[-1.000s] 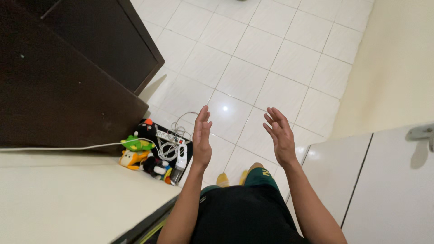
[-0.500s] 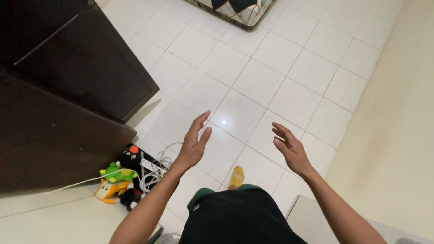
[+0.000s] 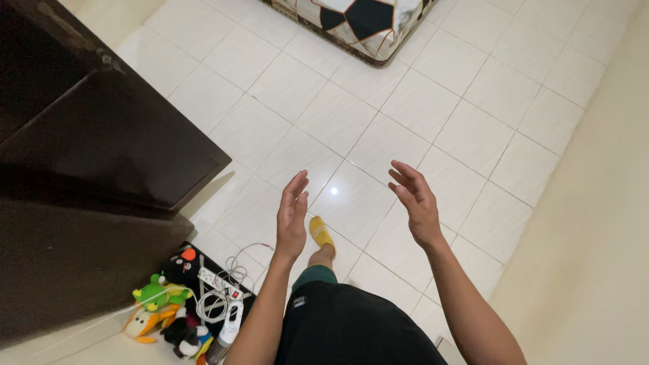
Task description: The person opens a wooden wardrobe and removes several piles of clothes, carrying each stack across the room to place it onto a sofa.
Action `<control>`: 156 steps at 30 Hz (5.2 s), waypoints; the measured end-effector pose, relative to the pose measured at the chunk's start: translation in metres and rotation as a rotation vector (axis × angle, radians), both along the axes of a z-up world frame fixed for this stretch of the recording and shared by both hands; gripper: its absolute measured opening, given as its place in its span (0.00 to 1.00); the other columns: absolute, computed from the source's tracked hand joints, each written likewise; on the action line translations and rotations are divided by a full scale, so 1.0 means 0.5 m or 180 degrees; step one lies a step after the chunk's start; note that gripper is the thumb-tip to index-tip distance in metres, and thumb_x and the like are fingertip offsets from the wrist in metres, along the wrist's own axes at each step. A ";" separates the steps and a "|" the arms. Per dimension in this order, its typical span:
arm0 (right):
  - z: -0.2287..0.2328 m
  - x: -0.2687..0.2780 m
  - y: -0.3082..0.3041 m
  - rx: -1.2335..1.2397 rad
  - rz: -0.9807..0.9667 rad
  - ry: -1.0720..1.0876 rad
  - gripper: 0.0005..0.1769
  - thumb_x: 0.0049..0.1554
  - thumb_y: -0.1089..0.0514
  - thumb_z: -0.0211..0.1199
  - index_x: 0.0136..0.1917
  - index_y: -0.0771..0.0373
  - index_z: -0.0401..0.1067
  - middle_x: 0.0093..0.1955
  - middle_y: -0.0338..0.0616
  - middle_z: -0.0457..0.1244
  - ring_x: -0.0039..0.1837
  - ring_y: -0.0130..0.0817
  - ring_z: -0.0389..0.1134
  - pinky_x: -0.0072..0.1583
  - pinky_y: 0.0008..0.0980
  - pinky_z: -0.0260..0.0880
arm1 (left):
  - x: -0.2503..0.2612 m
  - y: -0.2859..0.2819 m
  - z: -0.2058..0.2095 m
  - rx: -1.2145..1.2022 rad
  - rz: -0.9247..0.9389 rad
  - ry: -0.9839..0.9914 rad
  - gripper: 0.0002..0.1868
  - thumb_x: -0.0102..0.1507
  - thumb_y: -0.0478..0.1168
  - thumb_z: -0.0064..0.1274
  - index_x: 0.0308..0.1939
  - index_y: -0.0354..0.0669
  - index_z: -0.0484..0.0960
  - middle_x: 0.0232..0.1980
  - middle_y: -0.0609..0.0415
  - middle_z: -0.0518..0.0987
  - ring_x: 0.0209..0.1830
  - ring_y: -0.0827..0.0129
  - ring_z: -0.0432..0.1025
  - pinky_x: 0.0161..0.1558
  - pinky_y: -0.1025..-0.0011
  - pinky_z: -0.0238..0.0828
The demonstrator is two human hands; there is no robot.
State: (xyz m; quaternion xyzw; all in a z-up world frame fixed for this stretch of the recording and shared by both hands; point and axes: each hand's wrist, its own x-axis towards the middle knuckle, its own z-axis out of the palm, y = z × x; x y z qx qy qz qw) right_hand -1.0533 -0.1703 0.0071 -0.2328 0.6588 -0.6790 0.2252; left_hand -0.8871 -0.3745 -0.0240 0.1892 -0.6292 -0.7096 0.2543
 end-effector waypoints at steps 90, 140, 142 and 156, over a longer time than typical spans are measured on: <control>-0.078 -0.277 -2.605 0.0069 0.7222 -0.0776 0.32 0.67 0.52 0.52 0.80 0.65 0.52 0.83 0.53 0.49 0.84 0.49 0.50 0.77 0.49 0.57 | -0.473 -1.760 -0.022 0.0018 0.7193 -0.0573 0.34 0.71 0.44 0.47 0.79 0.41 0.55 0.82 0.44 0.56 0.82 0.54 0.54 0.75 0.56 0.55; -0.079 0.204 -2.685 0.0757 0.8200 -0.0125 0.31 0.62 0.63 0.55 0.78 0.64 0.55 0.82 0.48 0.51 0.81 0.47 0.53 0.75 0.46 0.60 | 0.473 -1.547 -0.269 -0.0505 0.9344 -0.3276 0.32 0.52 0.36 0.67 0.60 0.32 0.77 0.58 0.34 0.80 0.61 0.42 0.73 0.62 0.59 0.67; -0.087 0.221 -2.669 0.0841 0.8339 -0.0132 0.31 0.62 0.63 0.55 0.78 0.64 0.55 0.81 0.48 0.51 0.81 0.47 0.53 0.74 0.45 0.60 | 0.409 -1.561 -0.244 0.0008 0.9563 -0.2600 0.30 0.53 0.33 0.66 0.59 0.33 0.74 0.55 0.40 0.81 0.58 0.51 0.75 0.62 0.63 0.69; -0.233 0.395 -2.444 0.3252 0.8195 -0.1994 0.43 0.56 0.52 0.60 0.78 0.37 0.42 0.78 0.38 0.50 0.76 0.38 0.56 0.66 0.51 0.67 | 0.043 -1.721 -0.153 -0.0734 0.9137 -0.0788 0.34 0.45 0.21 0.56 0.57 0.38 0.74 0.54 0.52 0.76 0.57 0.66 0.70 0.63 0.71 0.67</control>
